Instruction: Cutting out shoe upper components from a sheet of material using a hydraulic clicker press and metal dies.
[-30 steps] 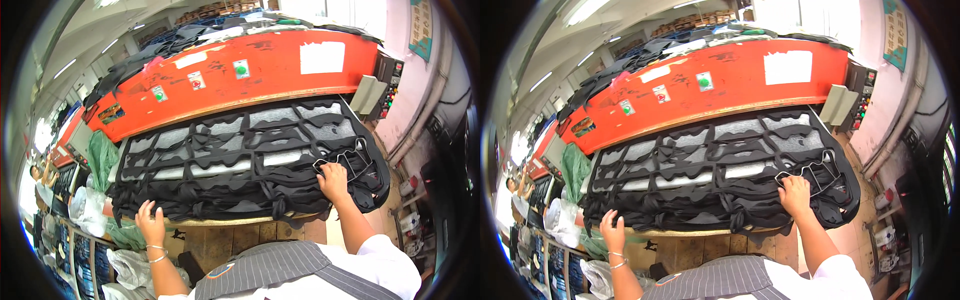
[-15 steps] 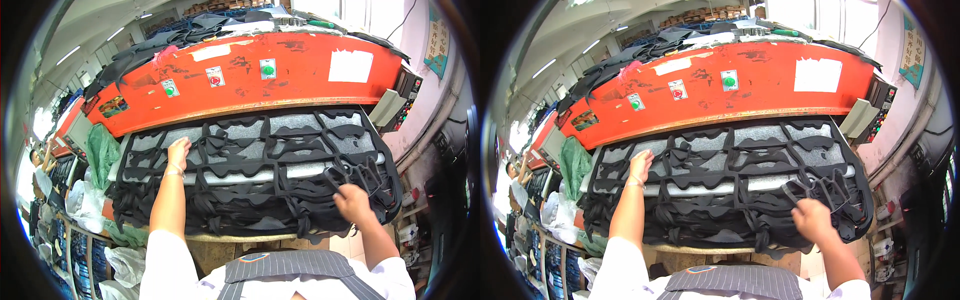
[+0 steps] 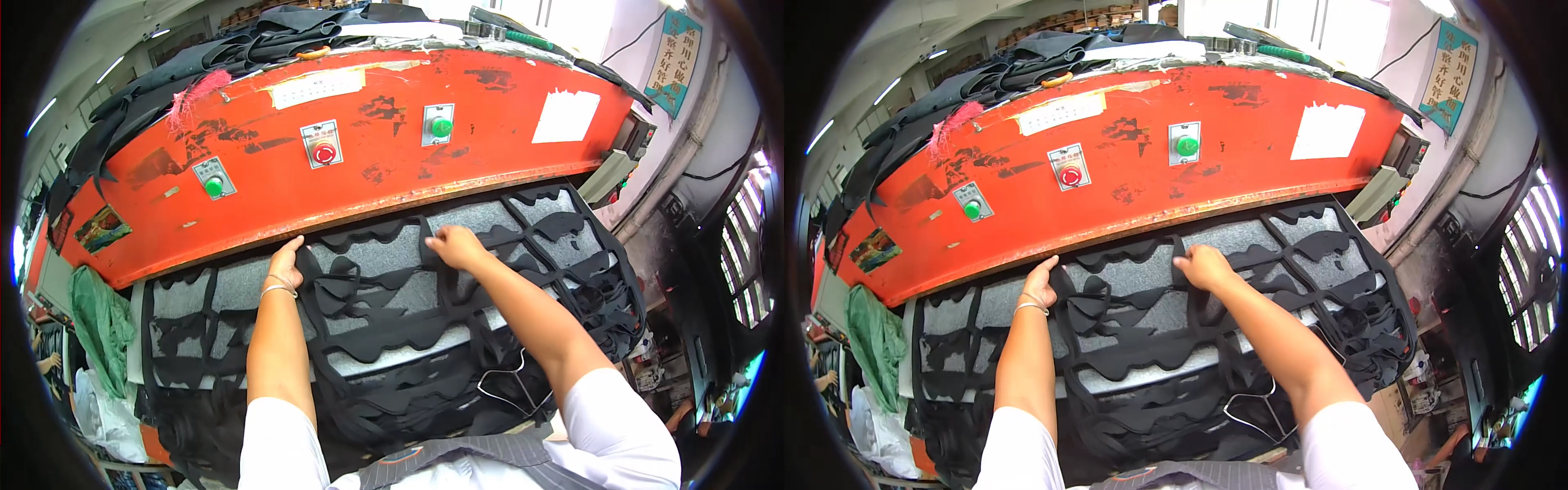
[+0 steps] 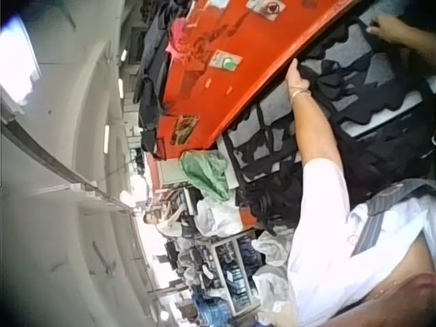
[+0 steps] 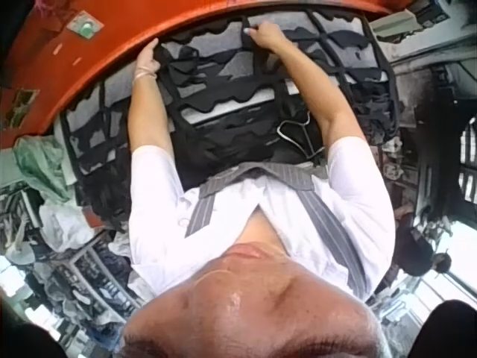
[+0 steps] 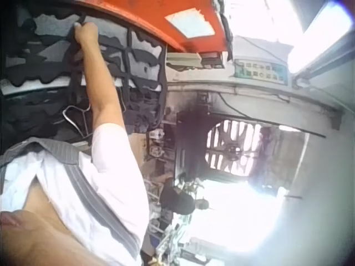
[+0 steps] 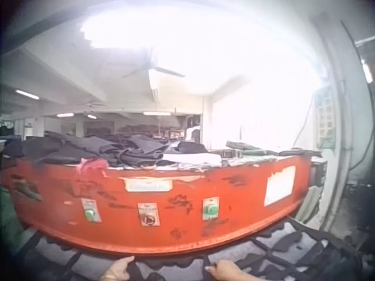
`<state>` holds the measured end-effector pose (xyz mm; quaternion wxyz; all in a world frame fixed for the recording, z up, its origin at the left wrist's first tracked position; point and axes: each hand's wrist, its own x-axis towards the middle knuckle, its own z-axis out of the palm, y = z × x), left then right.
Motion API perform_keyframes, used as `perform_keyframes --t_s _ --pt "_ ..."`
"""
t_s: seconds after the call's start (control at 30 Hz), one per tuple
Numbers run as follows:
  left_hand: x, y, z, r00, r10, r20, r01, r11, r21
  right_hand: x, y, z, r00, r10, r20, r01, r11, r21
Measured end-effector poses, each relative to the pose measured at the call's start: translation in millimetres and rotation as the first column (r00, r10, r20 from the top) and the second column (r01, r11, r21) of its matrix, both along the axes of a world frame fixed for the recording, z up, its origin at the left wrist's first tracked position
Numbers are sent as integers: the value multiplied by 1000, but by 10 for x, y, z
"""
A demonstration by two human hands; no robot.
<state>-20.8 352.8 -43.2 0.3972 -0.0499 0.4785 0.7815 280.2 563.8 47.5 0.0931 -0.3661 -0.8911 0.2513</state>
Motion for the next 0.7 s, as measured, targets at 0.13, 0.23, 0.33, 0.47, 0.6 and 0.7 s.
perform_keyframes --t_s 0.13,0.23,0.33,0.47,0.6,0.7 --pt "-144 -171 -95 1000 -16 1 16 1000 -24 -876 -77 -242 939 -250 236 243 968 60" --pt "-49 -50 39 995 -84 45 79 991 106 -959 232 -436 864 -442 240 430 897 104" --pt "-223 -254 -39 991 -123 -61 119 991 -65 -1126 171 -522 892 -402 206 394 915 82" --pt "-192 -239 -46 623 -533 -572 -97 673 -733 -1118 257 -601 928 -278 248 239 955 174" --pt "108 -514 54 419 -704 -573 -309 483 -819 -1072 5 -692 885 -151 440 -24 930 367" --pt "375 -697 62 386 -730 -564 -331 461 -823 -838 -99 -712 921 -135 365 13 948 319"
